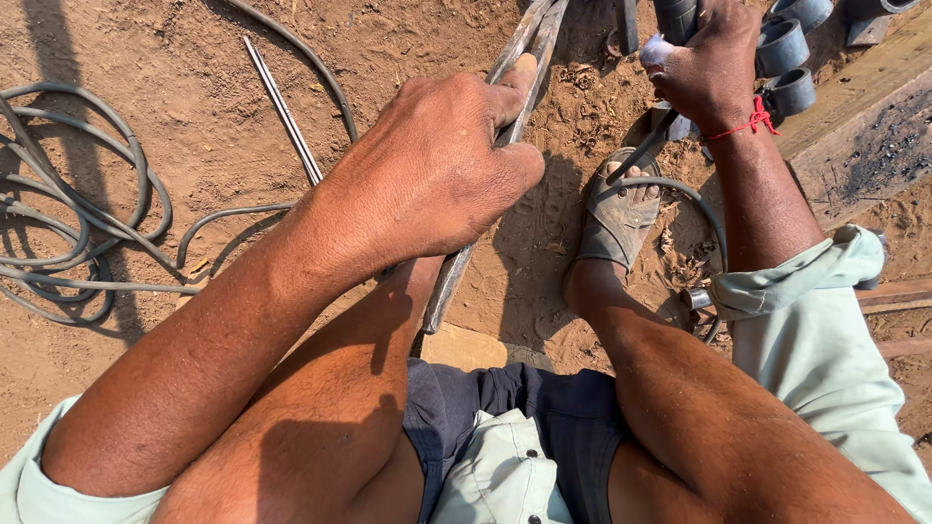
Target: The person sits on the ground holding a steel rod with tongs in one hand and a welding electrode holder in the other, striking an arc to weld the metal pieces. They reposition the work with the tongs between welds and finally set the welded pieces down on the ground with other metal parts.
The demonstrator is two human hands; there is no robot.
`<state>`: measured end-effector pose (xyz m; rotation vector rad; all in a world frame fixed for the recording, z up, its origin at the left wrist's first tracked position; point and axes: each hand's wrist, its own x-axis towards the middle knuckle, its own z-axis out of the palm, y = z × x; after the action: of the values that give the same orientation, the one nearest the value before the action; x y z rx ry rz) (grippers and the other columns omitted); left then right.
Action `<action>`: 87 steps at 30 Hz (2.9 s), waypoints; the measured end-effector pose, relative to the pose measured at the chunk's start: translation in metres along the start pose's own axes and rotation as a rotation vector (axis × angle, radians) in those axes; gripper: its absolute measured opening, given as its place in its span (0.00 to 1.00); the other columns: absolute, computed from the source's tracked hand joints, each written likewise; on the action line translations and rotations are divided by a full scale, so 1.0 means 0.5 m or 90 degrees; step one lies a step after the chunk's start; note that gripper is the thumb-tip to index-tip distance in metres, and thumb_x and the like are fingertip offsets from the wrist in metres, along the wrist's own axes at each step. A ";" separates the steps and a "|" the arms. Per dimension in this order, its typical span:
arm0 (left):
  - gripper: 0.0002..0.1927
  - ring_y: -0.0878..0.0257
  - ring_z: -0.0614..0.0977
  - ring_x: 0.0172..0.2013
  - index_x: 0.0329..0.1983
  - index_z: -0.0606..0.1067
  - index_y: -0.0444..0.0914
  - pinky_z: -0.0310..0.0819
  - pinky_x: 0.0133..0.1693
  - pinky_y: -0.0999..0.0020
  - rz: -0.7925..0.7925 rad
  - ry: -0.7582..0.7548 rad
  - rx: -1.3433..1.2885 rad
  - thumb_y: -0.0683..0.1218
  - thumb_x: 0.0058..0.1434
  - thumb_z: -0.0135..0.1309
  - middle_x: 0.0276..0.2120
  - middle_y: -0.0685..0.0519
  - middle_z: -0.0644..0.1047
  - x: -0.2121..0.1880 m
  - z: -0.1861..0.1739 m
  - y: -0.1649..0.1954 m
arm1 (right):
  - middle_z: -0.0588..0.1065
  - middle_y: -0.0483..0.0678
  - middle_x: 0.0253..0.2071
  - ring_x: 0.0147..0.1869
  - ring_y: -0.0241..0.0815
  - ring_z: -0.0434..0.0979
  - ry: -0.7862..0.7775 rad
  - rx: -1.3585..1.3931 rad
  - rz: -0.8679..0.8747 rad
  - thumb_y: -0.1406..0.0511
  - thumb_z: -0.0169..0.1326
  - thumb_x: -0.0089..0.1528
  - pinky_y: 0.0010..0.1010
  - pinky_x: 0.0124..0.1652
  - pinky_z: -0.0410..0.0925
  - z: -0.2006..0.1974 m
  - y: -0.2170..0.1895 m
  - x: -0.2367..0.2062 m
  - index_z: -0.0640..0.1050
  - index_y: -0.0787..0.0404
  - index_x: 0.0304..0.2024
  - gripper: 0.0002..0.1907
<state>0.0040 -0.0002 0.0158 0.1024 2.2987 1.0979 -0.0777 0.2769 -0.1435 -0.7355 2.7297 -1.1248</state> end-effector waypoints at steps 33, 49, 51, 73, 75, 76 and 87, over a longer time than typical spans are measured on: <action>0.21 0.55 0.83 0.18 0.39 0.79 0.25 0.79 0.25 0.55 -0.039 -0.037 -0.014 0.51 0.60 0.52 0.11 0.42 0.74 0.002 -0.012 0.012 | 0.77 0.50 0.31 0.36 0.38 0.82 -0.037 0.060 0.086 0.75 0.60 0.58 0.32 0.36 0.75 -0.001 0.002 0.001 0.78 0.68 0.45 0.13; 0.19 0.53 0.79 0.18 0.36 0.79 0.24 0.77 0.26 0.53 0.118 0.000 0.062 0.48 0.62 0.52 0.14 0.41 0.71 0.003 -0.006 -0.002 | 0.80 0.54 0.38 0.44 0.41 0.85 -0.029 0.052 -0.008 0.78 0.59 0.56 0.33 0.43 0.79 -0.004 -0.007 0.000 0.79 0.71 0.53 0.21; 0.19 0.53 0.80 0.17 0.37 0.79 0.26 0.77 0.25 0.53 0.034 -0.011 0.026 0.49 0.59 0.52 0.13 0.41 0.72 0.003 -0.007 -0.001 | 0.80 0.51 0.36 0.42 0.38 0.85 -0.048 0.088 0.096 0.76 0.59 0.59 0.32 0.42 0.79 -0.003 -0.008 0.001 0.80 0.67 0.53 0.19; 0.14 0.54 0.81 0.20 0.36 0.82 0.28 0.77 0.27 0.54 0.233 0.005 0.169 0.45 0.62 0.53 0.16 0.42 0.73 -0.001 -0.002 -0.016 | 0.79 0.51 0.35 0.41 0.39 0.85 -0.057 0.086 0.100 0.76 0.57 0.59 0.32 0.39 0.79 0.002 0.024 -0.018 0.79 0.67 0.52 0.18; 0.17 0.55 0.81 0.19 0.43 0.78 0.28 0.78 0.27 0.56 0.042 -0.049 0.079 0.48 0.62 0.52 0.14 0.43 0.73 0.001 -0.003 -0.009 | 0.79 0.52 0.35 0.40 0.40 0.85 -0.050 0.072 0.078 0.76 0.60 0.58 0.33 0.40 0.78 0.002 0.026 -0.020 0.78 0.68 0.51 0.17; 0.20 0.56 0.82 0.18 0.46 0.76 0.27 0.79 0.27 0.57 -0.052 -0.076 0.034 0.50 0.62 0.52 0.12 0.43 0.72 0.002 -0.004 -0.004 | 0.79 0.52 0.35 0.40 0.40 0.84 -0.046 0.065 0.066 0.76 0.61 0.58 0.33 0.40 0.77 0.001 0.027 -0.020 0.78 0.68 0.50 0.17; 0.18 0.52 0.83 0.19 0.32 0.79 0.28 0.78 0.28 0.53 -0.039 -0.018 -0.019 0.50 0.58 0.53 0.14 0.40 0.75 -0.002 -0.025 0.026 | 0.74 0.49 0.30 0.36 0.36 0.78 -0.049 0.052 0.115 0.72 0.63 0.57 0.33 0.37 0.73 0.000 0.019 -0.013 0.75 0.67 0.42 0.12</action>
<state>-0.0041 -0.0002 0.0318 0.0353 2.2440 1.0917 -0.0757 0.2856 -0.1506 -0.4987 2.6081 -1.1341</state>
